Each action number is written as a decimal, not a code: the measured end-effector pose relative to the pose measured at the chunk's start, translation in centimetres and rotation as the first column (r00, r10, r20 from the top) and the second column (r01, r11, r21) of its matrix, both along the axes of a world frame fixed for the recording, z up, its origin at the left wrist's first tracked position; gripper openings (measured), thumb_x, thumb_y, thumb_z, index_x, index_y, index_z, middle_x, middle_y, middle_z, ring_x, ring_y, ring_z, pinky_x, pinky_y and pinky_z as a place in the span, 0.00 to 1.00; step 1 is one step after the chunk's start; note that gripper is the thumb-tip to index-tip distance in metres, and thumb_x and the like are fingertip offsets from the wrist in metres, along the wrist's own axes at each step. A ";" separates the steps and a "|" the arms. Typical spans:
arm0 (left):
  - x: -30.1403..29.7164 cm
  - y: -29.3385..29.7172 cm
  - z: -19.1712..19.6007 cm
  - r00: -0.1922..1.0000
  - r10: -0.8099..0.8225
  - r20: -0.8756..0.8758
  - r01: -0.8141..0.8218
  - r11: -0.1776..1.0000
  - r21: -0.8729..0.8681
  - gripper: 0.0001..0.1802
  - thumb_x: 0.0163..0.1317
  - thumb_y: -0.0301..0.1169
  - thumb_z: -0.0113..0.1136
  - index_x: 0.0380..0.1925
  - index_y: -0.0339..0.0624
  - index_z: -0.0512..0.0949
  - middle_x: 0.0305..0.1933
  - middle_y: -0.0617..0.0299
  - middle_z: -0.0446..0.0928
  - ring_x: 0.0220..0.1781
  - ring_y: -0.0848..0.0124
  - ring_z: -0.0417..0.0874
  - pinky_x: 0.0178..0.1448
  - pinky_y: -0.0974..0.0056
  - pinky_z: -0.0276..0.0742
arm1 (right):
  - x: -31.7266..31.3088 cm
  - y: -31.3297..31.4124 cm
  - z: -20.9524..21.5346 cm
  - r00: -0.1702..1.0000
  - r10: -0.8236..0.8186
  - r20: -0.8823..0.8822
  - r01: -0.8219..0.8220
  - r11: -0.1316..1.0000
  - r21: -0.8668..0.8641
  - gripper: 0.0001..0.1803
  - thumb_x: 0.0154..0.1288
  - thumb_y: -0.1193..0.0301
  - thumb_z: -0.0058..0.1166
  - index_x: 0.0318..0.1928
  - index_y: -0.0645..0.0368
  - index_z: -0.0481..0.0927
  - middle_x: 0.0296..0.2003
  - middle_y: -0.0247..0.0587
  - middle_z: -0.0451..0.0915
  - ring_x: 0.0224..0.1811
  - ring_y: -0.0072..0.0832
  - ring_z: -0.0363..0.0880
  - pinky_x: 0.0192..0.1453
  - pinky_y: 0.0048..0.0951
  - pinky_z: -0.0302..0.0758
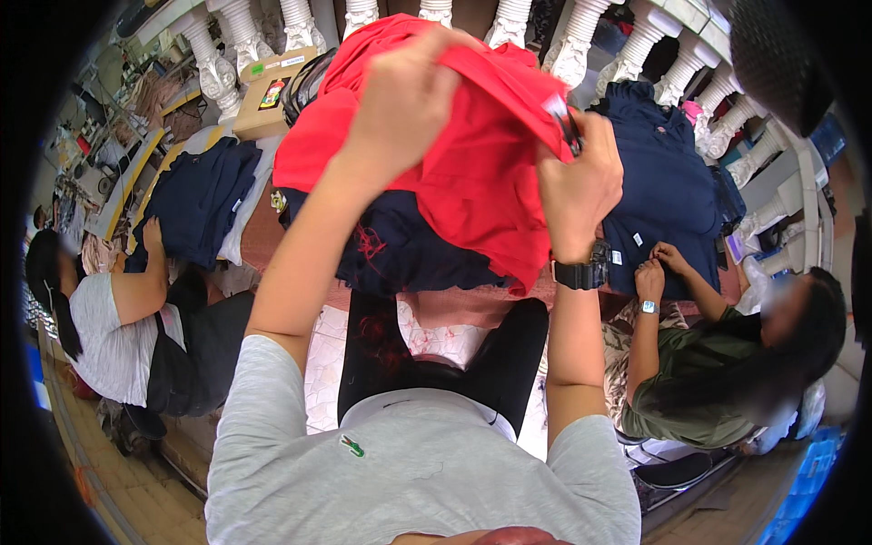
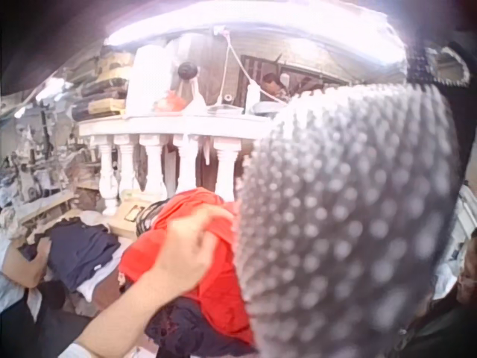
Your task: The person uses small scissors to trim loose threads and tags from a red garment. They repeatedly lift and turn the fabric to access different areas, cutting away excess material while seated on the floor.
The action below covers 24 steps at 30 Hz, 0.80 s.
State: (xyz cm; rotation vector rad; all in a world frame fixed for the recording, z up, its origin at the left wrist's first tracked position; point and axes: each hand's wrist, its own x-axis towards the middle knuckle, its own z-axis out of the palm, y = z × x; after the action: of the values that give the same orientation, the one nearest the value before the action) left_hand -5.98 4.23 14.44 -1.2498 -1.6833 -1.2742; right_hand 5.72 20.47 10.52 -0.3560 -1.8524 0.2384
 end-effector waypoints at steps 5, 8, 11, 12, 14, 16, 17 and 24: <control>-5.7 -3.7 -0.3 0.993 -0.088 0.072 0.094 0.993 -0.076 0.23 0.63 0.14 0.44 0.50 0.42 0.84 0.40 0.62 0.84 0.41 0.75 0.81 0.50 0.70 0.74 | 2.5 2.6 -2.9 0.974 0.222 -0.045 -0.227 0.964 -0.137 0.17 0.42 0.87 0.54 0.38 0.62 0.77 0.34 0.43 0.77 0.34 0.42 0.80 0.38 0.36 0.75; -8.0 -6.0 -2.6 0.998 -0.044 0.035 0.054 0.924 -0.379 0.27 0.56 0.11 0.43 0.51 0.41 0.84 0.56 0.55 0.82 0.60 0.63 0.80 0.70 0.62 0.69 | 3.7 1.1 -5.1 0.921 0.389 0.017 -0.376 0.900 -0.221 0.18 0.40 0.89 0.51 0.37 0.64 0.77 0.33 0.45 0.75 0.32 0.38 0.77 0.37 0.33 0.74; -3.4 -7.3 -2.3 0.997 0.058 -0.046 -0.072 0.890 -0.451 0.28 0.51 0.12 0.45 0.52 0.39 0.82 0.64 0.52 0.75 0.68 0.54 0.74 0.75 0.54 0.63 | 4.7 0.8 -8.1 0.900 0.434 0.036 -0.408 0.871 -0.273 0.19 0.42 0.89 0.53 0.39 0.65 0.80 0.34 0.44 0.76 0.36 0.36 0.79 0.40 0.32 0.75; -1.5 -7.0 -2.0 0.997 0.043 -0.063 -0.063 0.922 -0.381 0.27 0.51 0.12 0.47 0.51 0.39 0.81 0.62 0.52 0.76 0.67 0.54 0.74 0.75 0.54 0.63 | 5.1 0.7 -8.5 0.907 0.421 0.034 -0.396 0.876 -0.277 0.18 0.42 0.88 0.54 0.39 0.65 0.81 0.34 0.44 0.76 0.36 0.36 0.79 0.41 0.32 0.75; 1.8 -5.6 -1.5 0.994 0.013 -0.111 -0.038 0.972 -0.233 0.24 0.51 0.14 0.50 0.49 0.38 0.81 0.58 0.52 0.78 0.65 0.54 0.75 0.73 0.54 0.64 | 5.9 0.8 -8.9 0.921 0.390 0.020 -0.369 0.887 -0.277 0.18 0.44 0.87 0.55 0.39 0.65 0.81 0.35 0.43 0.76 0.36 0.36 0.79 0.41 0.32 0.75; 3.2 -4.9 -3.5 0.966 -0.004 -0.259 -0.061 0.968 -0.241 0.18 0.49 0.16 0.57 0.42 0.41 0.79 0.47 0.55 0.77 0.54 0.55 0.75 0.60 0.54 0.72 | 6.1 0.4 -9.2 0.903 0.427 0.039 -0.396 0.865 -0.310 0.18 0.46 0.86 0.56 0.41 0.64 0.83 0.35 0.43 0.77 0.36 0.35 0.79 0.42 0.31 0.75; 2.8 -4.9 -4.6 0.981 -0.047 -0.190 -0.017 0.946 -0.325 0.17 0.50 0.16 0.59 0.42 0.41 0.80 0.45 0.56 0.76 0.52 0.56 0.76 0.58 0.54 0.73 | 6.3 0.3 -9.0 0.900 0.432 0.052 -0.397 0.864 -0.309 0.18 0.46 0.86 0.57 0.41 0.64 0.83 0.35 0.42 0.77 0.36 0.35 0.79 0.42 0.31 0.75; 5.6 -0.6 -9.9 0.980 -0.201 -0.010 0.195 0.961 -0.194 0.16 0.51 0.18 0.71 0.42 0.41 0.83 0.39 0.58 0.75 0.42 0.61 0.78 0.46 0.60 0.77 | 6.9 0.8 -9.5 0.871 0.486 0.071 -0.428 0.822 -0.376 0.16 0.49 0.84 0.58 0.42 0.65 0.83 0.34 0.42 0.78 0.35 0.32 0.79 0.41 0.28 0.74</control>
State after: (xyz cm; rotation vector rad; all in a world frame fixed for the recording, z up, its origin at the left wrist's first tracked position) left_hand -0.41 3.63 4.50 -1.5786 -1.7270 -1.2219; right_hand 12.59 21.30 1.01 -0.1636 -2.0412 0.9068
